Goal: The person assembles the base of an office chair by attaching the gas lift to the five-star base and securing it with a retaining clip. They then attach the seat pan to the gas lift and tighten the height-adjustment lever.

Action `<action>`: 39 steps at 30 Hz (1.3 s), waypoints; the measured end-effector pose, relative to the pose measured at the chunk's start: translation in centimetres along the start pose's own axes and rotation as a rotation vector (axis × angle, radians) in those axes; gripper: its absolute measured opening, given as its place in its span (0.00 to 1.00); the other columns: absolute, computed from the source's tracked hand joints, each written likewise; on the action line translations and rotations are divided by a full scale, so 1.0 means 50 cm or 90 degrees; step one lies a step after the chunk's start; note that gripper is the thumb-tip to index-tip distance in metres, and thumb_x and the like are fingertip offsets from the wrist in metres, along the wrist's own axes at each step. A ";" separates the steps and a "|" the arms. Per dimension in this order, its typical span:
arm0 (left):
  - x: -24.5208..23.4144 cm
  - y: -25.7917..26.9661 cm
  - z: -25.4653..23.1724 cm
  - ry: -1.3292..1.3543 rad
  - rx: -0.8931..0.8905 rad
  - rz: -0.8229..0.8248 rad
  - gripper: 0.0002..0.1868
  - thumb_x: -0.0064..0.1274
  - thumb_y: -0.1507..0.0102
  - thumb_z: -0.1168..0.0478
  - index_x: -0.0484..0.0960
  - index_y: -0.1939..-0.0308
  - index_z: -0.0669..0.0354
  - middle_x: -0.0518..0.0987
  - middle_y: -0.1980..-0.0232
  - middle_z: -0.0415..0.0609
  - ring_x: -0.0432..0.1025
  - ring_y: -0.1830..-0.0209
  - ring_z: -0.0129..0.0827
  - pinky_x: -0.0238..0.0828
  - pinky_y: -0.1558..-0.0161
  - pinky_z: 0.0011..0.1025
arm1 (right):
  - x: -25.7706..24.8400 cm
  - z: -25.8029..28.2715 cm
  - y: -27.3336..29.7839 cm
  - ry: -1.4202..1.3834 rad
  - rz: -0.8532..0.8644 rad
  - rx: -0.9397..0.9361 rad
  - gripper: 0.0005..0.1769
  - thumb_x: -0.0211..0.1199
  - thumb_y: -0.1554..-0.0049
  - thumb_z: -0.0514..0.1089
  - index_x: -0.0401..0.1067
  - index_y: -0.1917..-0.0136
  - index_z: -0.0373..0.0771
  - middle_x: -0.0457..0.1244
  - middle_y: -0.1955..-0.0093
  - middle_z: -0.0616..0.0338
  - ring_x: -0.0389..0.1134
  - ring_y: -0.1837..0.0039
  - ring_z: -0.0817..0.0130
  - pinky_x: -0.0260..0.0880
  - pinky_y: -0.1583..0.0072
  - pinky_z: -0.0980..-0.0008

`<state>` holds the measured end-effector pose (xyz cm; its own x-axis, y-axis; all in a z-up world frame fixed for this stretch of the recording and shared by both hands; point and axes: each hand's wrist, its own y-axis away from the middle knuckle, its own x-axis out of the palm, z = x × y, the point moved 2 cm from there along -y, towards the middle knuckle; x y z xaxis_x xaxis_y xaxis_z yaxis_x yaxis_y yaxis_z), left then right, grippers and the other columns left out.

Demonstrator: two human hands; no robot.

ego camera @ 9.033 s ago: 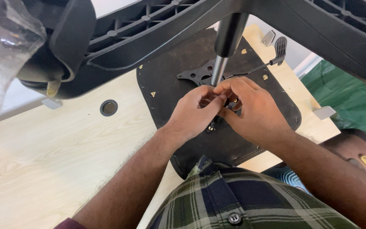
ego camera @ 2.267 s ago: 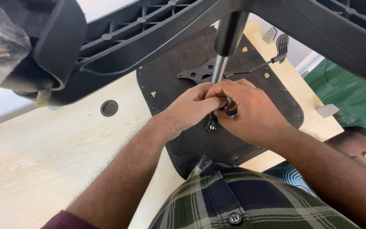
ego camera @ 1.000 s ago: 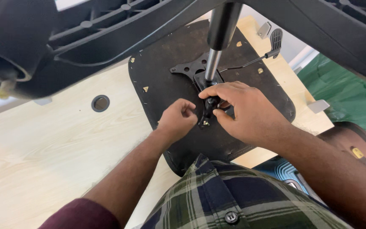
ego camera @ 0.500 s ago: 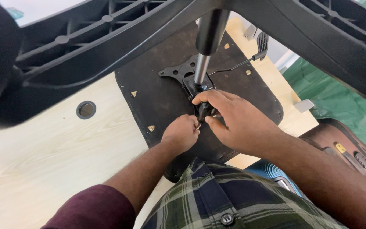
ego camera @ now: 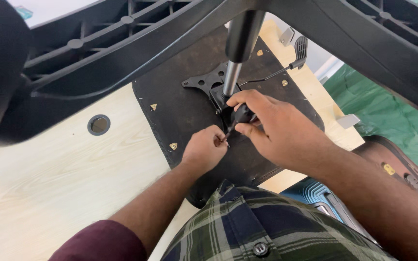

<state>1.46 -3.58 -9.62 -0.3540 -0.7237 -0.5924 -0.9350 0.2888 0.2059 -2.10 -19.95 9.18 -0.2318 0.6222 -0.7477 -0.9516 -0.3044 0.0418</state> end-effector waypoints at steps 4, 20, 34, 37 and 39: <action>-0.032 0.002 0.040 0.059 0.013 -0.076 0.07 0.60 0.41 0.61 0.83 0.60 0.57 0.85 0.65 0.49 0.82 0.64 0.37 0.78 0.57 0.32 | -0.007 -0.007 0.018 0.002 -0.034 0.010 0.21 0.64 0.42 0.42 0.64 0.36 0.41 0.70 0.50 0.49 0.77 0.50 0.57 0.75 0.52 0.59; -0.120 -0.238 -0.002 0.058 -0.062 -0.098 0.11 0.55 0.36 0.61 0.86 0.51 0.54 0.85 0.50 0.47 0.80 0.50 0.32 0.76 0.48 0.32 | -0.031 -0.049 0.050 0.012 -0.007 0.058 0.22 0.63 0.42 0.44 0.63 0.37 0.41 0.69 0.44 0.50 0.78 0.47 0.60 0.77 0.49 0.60; -0.127 -0.190 -0.040 0.125 -0.130 -0.039 0.19 0.49 0.35 0.62 0.82 0.40 0.52 0.84 0.50 0.43 0.79 0.61 0.29 0.75 0.59 0.29 | -0.035 -0.062 0.047 0.020 0.010 0.130 0.24 0.63 0.43 0.44 0.64 0.35 0.45 0.70 0.49 0.50 0.77 0.48 0.60 0.76 0.49 0.58; -0.157 -0.128 -0.063 0.175 -0.122 -0.069 0.14 0.52 0.34 0.59 0.83 0.46 0.55 0.83 0.56 0.45 0.77 0.61 0.27 0.73 0.61 0.33 | -0.031 -0.061 0.045 0.021 0.014 0.138 0.24 0.63 0.43 0.44 0.64 0.34 0.45 0.70 0.50 0.50 0.77 0.49 0.59 0.76 0.50 0.58; -0.181 -0.082 -0.080 0.209 -0.077 -0.096 0.13 0.52 0.34 0.59 0.83 0.47 0.56 0.84 0.56 0.42 0.78 0.61 0.25 0.74 0.58 0.28 | -0.028 -0.057 0.046 0.006 -0.004 0.124 0.24 0.63 0.43 0.43 0.64 0.35 0.44 0.71 0.52 0.49 0.77 0.49 0.58 0.75 0.50 0.58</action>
<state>8.41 -0.75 -1.98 -0.1820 -0.9207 -0.3453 -0.9659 0.1017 0.2380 -3.38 -23.58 8.42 -0.2241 0.6170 -0.7544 -0.9744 -0.1541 0.1635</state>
